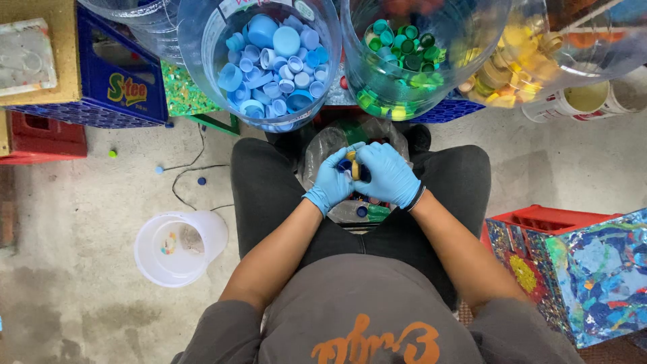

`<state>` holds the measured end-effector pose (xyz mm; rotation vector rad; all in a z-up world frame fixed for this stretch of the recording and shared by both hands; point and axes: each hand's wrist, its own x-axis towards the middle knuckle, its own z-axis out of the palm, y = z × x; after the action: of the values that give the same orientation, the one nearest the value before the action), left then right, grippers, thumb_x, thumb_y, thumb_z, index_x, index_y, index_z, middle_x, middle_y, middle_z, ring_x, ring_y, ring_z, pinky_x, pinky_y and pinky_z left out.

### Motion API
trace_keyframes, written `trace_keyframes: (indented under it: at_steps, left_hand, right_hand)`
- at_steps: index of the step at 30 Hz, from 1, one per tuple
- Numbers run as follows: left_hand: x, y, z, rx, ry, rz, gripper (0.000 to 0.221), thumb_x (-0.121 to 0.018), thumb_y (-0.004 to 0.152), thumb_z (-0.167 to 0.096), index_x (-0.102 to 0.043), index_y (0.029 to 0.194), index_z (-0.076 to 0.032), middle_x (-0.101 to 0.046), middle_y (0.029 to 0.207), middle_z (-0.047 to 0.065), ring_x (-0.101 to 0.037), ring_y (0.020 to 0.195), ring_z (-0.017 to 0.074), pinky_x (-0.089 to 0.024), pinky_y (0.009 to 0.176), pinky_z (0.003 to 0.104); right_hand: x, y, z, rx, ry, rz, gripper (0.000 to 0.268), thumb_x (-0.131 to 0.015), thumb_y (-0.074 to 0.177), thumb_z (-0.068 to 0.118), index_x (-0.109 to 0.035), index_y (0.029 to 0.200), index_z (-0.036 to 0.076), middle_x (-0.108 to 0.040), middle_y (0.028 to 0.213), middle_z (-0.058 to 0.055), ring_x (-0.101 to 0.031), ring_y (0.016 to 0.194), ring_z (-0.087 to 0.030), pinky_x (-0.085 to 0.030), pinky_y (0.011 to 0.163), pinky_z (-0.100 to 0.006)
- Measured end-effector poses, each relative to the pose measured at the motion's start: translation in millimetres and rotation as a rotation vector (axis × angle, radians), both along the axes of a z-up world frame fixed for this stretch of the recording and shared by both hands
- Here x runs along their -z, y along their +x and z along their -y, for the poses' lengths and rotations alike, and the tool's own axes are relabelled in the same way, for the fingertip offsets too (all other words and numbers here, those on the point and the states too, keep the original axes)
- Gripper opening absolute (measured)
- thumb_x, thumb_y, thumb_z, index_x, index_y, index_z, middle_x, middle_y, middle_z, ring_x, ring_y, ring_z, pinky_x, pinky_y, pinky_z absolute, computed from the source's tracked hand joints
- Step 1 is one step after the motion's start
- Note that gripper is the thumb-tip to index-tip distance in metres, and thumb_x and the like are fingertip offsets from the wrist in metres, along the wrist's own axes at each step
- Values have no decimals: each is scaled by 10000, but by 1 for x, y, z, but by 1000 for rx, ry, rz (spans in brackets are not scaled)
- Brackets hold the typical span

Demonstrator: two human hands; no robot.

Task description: Sorting plastic bottle caps by color into various containers

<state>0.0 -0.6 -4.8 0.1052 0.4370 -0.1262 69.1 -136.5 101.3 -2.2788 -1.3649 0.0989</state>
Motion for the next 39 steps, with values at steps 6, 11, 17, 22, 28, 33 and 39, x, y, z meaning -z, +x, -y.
trace_keyframes:
  at_steps: [6, 11, 17, 22, 28, 33, 39]
  left_hand:
    - [-41, 2, -4, 52, -72, -162, 329, -695, 951, -223, -724, 1193, -1, -766, 1043, 166, -753, 847, 327, -643, 708, 411]
    - [-65, -2, -2, 77, -92, -237, 269, -743, 917, -216, -735, 1085, -6, -767, 989, 143, -726, 761, 252, -613, 649, 336]
    - [-21, 1, 3, 78, -61, -266, 245, -764, 907, -214, -744, 1040, -10, -772, 1013, 147, -738, 824, 263, -624, 717, 364]
    - [-4, 2, 5, 74, -25, -305, 253, -797, 896, -239, -756, 1020, -21, -776, 1050, 152, -760, 927, 300, -647, 841, 438]
    - [-78, -3, -1, 87, -5, -346, 224, -850, 834, -164, -743, 908, 20, -773, 875, 191, -770, 745, 313, -657, 735, 497]
    - [-58, -1, 1, 58, 27, -326, 226, -872, 822, -149, -759, 945, 4, -772, 928, 195, -768, 764, 322, -658, 740, 484]
    - [-36, 1, -3, 52, 134, -250, 268, -798, 836, -78, -758, 1100, -48, -758, 994, 137, -767, 809, 296, -672, 746, 404]
  right_hand:
    - [-20, 3, -1, -29, -74, 28, 518, -855, 701, 302, -578, 1108, 145, -654, 1017, -57, -623, 907, -297, -479, 737, -431]
    - [-19, 2, 0, -11, -44, 14, 582, -838, 739, 280, -591, 1248, 141, -679, 1092, -86, -624, 927, -317, -481, 741, -441]
    - [-5, -6, -1, -1, -23, -17, 599, -858, 732, 292, -623, 1260, 134, -674, 1214, -81, -634, 985, -301, -494, 796, -423]
    - [1, -6, 0, 32, 28, -29, 585, -857, 745, 284, -632, 1271, 160, -661, 1216, -58, -623, 1025, -290, -486, 824, -416]
    - [2, 2, 6, 118, 147, -117, 563, -836, 779, 187, -641, 1299, 96, -643, 1142, -116, -616, 1062, -368, -500, 894, -460]
    - [15, 4, 11, 128, 218, -226, 569, -851, 786, 201, -650, 1308, 98, -650, 1111, -134, -621, 1059, -392, -509, 895, -490]
    - [6, -1, 8, 124, 229, -273, 570, -842, 799, 131, -640, 1328, 59, -658, 1124, -176, -633, 1088, -429, -523, 914, -535]
